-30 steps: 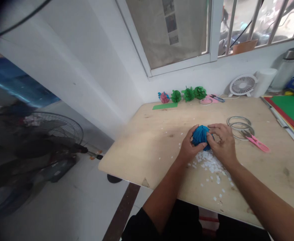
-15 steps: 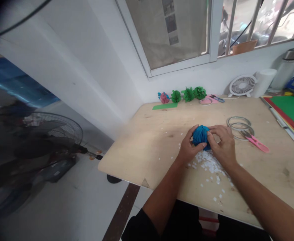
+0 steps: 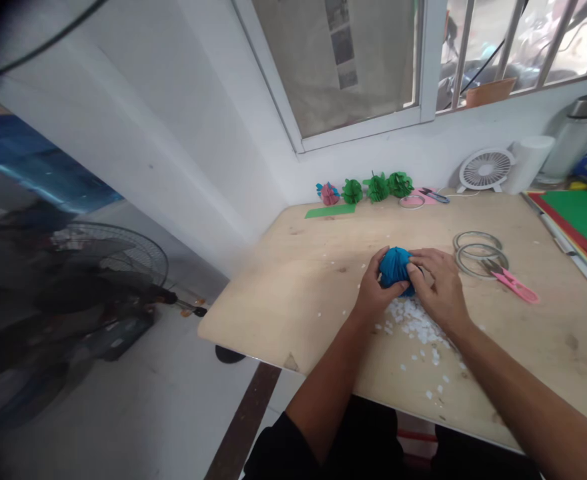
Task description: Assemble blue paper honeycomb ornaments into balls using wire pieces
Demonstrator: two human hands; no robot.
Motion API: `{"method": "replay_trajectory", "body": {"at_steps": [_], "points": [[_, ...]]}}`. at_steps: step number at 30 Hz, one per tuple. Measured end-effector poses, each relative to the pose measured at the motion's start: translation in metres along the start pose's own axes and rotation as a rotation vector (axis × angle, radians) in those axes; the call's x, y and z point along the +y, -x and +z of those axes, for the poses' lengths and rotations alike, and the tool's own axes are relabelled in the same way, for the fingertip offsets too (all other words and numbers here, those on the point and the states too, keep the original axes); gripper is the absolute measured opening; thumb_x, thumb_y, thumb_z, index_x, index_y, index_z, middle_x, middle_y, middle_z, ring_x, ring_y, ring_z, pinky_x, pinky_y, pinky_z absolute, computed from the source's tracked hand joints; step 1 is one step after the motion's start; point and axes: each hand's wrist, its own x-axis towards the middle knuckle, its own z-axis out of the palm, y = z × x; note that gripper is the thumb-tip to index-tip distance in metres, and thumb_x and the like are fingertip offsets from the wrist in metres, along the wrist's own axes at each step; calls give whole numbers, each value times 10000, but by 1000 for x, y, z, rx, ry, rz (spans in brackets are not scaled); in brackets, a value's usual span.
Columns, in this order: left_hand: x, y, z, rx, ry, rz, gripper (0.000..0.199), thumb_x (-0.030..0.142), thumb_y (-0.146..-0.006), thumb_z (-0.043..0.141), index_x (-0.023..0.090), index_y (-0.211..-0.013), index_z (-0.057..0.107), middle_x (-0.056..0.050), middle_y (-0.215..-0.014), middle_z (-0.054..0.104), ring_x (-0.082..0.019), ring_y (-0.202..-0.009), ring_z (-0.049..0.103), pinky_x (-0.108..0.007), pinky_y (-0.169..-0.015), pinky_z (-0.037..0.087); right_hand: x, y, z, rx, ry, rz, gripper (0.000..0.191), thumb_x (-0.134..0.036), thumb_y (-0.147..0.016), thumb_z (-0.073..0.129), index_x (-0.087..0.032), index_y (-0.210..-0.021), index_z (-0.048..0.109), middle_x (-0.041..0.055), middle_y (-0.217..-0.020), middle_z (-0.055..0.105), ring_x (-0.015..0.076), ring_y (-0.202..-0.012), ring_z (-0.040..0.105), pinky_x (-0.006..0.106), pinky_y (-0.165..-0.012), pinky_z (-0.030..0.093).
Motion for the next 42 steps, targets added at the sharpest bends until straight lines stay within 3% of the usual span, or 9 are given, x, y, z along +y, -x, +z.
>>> {"method": "replay_trajectory", "body": {"at_steps": [7, 15, 21, 29, 36, 42], "points": [[-2, -3, -2, 29, 33, -32, 762, 300, -680, 828, 249, -1367, 500, -118, -1449, 535, -318, -1336, 506, -479, -1124, 391, 0, 2, 0, 0, -120, 65, 180, -296, -919, 573, -250, -992, 730, 94, -1092, 760, 283, -1088, 674, 540, -1034, 467], [-2, -2, -2, 78, 18, -34, 841, 297, -645, 859, 245, -1389, 470, -124, -1454, 517, -319, -1357, 483, -472, -1155, 356, 2, 1, 0, -48, -99, 79, 202, -324, -895, 587, -253, -1022, 727, 105, -1162, 738, 300, -1141, 653, 563, -1046, 450], [-2, -3, -3, 85, 174, -129, 872, 377, -633, 878, 261, -1392, 464, -98, -1315, 612, -292, -1217, 576, -438, -1030, 470, -1, 3, 4, -43, -67, 86, 218, -363, -873, 604, -262, -1028, 718, 94, -1128, 746, 302, -1107, 666, 556, -1022, 466], [-10, -6, -3, 95, 278, -160, 956, 481, -554, 909, 274, -1380, 475, -67, -1199, 650, -270, -1130, 607, -431, -996, 484, -2, 6, 5, -55, -72, 99, 261, -366, -873, 602, -264, -1091, 703, 96, -1160, 730, 302, -1130, 654, 549, -1016, 475], [-5, -6, -3, 116, 430, -191, 925, 454, -497, 939, 264, -1309, 538, -70, -1239, 642, -282, -1194, 587, -445, -1054, 455, -7, 7, 6, -88, -158, 142, 284, -350, -886, 591, -257, -1139, 681, 97, -1190, 716, 291, -1146, 655, 520, -1010, 493], [5, -3, -2, 103, 498, -234, 860, 395, -514, 929, 266, -1280, 561, -57, -1204, 662, -276, -1188, 596, -439, -1066, 445, -6, 7, 7, -57, -167, 198, 261, -341, -878, 597, -260, -1109, 687, 75, -1129, 739, 268, -1053, 692, 475, -949, 539]]}}
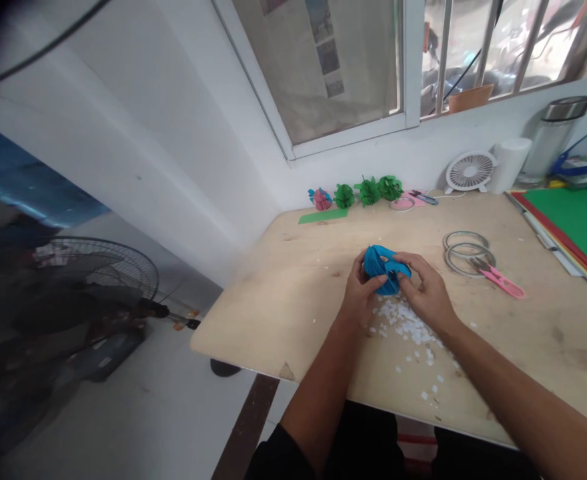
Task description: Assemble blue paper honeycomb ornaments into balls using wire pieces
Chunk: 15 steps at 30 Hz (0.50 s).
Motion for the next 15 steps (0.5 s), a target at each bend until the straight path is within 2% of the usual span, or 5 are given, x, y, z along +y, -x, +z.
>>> {"method": "replay_trajectory", "body": {"at_steps": [5, 8, 11, 15], "points": [[2, 2, 1, -32, 5, -42, 839, 397, -536, 907, 275, -1286, 550, -62, -1265, 642, -294, -1250, 563, -436, -1071, 440, 2, 1, 2, 19, 8, 13, 255, -325, -864, 586, -249, -1082, 697, 71, -1080, 749, 260, -992, 706, 458, -906, 560], [0, 1, -1, -49, 6, -67, 914, 397, -530, 912, 284, -1339, 503, -72, -1317, 615, -310, -1278, 547, -448, -1059, 454, 1, 1, 3, 28, -2, 23, 248, -322, -862, 585, -243, -1068, 700, 71, -1068, 751, 255, -996, 704, 440, -901, 562], [-4, -1, -4, -29, -59, -30, 975, 367, -532, 919, 283, -1386, 455, -75, -1320, 608, -300, -1254, 562, -454, -1061, 457, -2, 1, 4, 16, -21, 42, 255, -308, -859, 584, -240, -1075, 700, 69, -1065, 752, 243, -965, 705, 426, -879, 568], [-6, -3, -9, 29, -164, 15, 862, 334, -582, 880, 271, -1353, 499, -73, -1348, 593, -291, -1277, 548, -433, -1072, 452, -5, 1, 4, -5, -35, 66, 300, -289, -846, 595, -234, -1123, 695, 78, -1082, 756, 240, -937, 715, 431, -859, 576]]}}
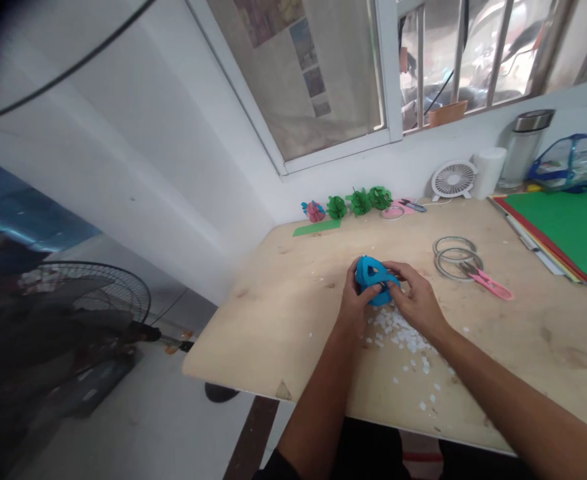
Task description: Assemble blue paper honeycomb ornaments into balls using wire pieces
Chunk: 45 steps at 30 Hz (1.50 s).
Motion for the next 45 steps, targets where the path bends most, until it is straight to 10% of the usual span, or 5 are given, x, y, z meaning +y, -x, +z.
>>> {"method": "replay_trajectory", "body": {"at_steps": [9, 17, 28, 33, 45], "points": [[3, -1, -3, 133, -19, -83, 600, 322, -646, 818, 240, -1207, 619, -68, -1193, 683, -267, -1190, 621, -388, -1014, 506, 1, -18, -15, 165, -105, 103, 298, -286, -844, 594, -230, -1120, 690, 92, -1069, 771, 238, -954, 741, 437, -846, 586], [2, -4, -7, 172, -191, -20, 550, 333, -689, 796, 247, -1207, 631, -67, -1185, 693, -258, -1143, 632, -427, -1033, 490, 24, -53, -106, 252, 199, 226, 263, -358, -806, 661, -166, -953, 764, 135, -913, 785, 212, -699, 687, 341, -621, 517], [9, -5, -9, 214, -502, 39, 451, 248, -775, 724, 217, -1219, 657, -94, -1200, 713, -267, -1111, 658, -424, -1013, 494, 69, -2, -183, 147, 551, 301, 242, -471, -603, 743, -249, -700, 754, 70, -580, 708, 222, -485, 599, 324, -466, 335], [15, -1, -8, 169, -677, 46, 476, 223, -789, 706, 202, -1261, 647, -100, -1218, 713, -262, -1134, 657, -383, -1004, 498, 55, -2, -191, -54, 772, 630, 435, -488, -749, 546, -218, -1021, 752, 118, -945, 786, 308, -795, 716, 355, -610, 477], [17, -5, -13, 233, -648, 39, 470, 220, -810, 685, 185, -1276, 637, -109, -1311, 680, -269, -1200, 646, -378, -1047, 501, 54, -14, -172, -112, 859, 477, 403, -428, -837, 479, -200, -1032, 748, 113, -1055, 785, 289, -905, 730, 348, -684, 493]]}}
